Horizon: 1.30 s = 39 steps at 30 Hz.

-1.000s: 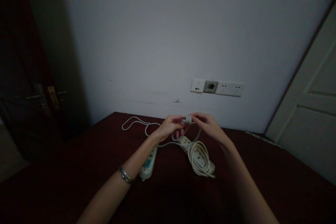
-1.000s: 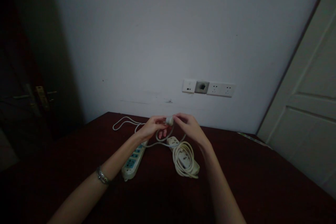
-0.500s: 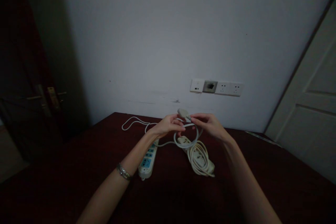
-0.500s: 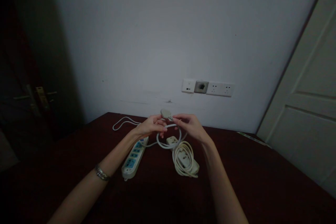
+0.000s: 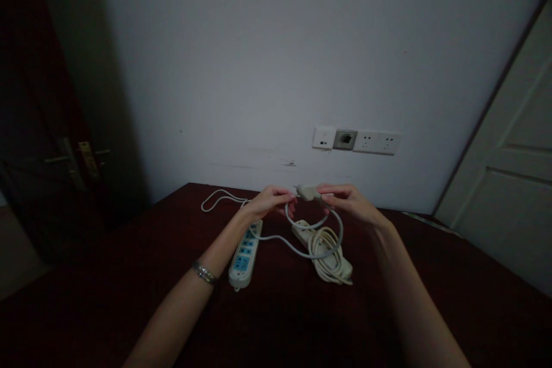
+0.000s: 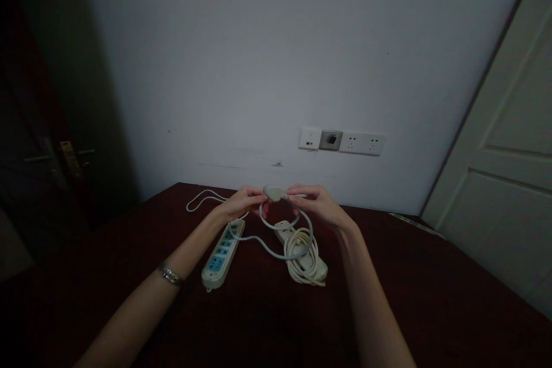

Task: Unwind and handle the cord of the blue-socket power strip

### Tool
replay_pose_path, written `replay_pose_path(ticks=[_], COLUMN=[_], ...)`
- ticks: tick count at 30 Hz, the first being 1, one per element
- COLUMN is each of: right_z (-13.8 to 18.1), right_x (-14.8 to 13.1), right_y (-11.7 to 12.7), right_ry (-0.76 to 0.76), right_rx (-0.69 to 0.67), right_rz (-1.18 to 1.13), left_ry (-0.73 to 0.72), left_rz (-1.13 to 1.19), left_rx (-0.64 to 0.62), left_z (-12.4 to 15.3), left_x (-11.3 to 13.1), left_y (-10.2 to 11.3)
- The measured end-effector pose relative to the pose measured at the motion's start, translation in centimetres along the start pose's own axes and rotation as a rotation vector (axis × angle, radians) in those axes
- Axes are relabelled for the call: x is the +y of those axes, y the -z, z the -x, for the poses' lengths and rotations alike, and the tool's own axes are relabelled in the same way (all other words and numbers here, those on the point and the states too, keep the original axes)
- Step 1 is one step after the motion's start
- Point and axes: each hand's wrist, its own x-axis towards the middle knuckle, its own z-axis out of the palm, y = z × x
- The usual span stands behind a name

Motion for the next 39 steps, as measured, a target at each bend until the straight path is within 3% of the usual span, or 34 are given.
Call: replay_pose_path(ticks=[8,20,31,39], right_z=[0.5,1.1,0.2,-0.2], right_x=[-1.1,-1.8,-1.0,-0.6], right_y=[-0.1,0.4,-0.1,-0.3], right_ry=[-0.053,-0.1,-0.094,-0.096], right_rx=[-0.037,-0.153,-0.002,0.034], right_rz=[0.186,0.301,0.365,0.33], left_ry=[-0.031,-0.156,-0.474,-0.516], left_rz=[-0.014,-0.141,-0.748,-0.983], left_rx=[0.245,0.315,0.467,0.471], left_z=[-0.6,-0.1,0.2,0.1], left_x=[0.2,1.6,1.9,1.1], left_y=[-1.1,-2.8,-3.4,-3.2])
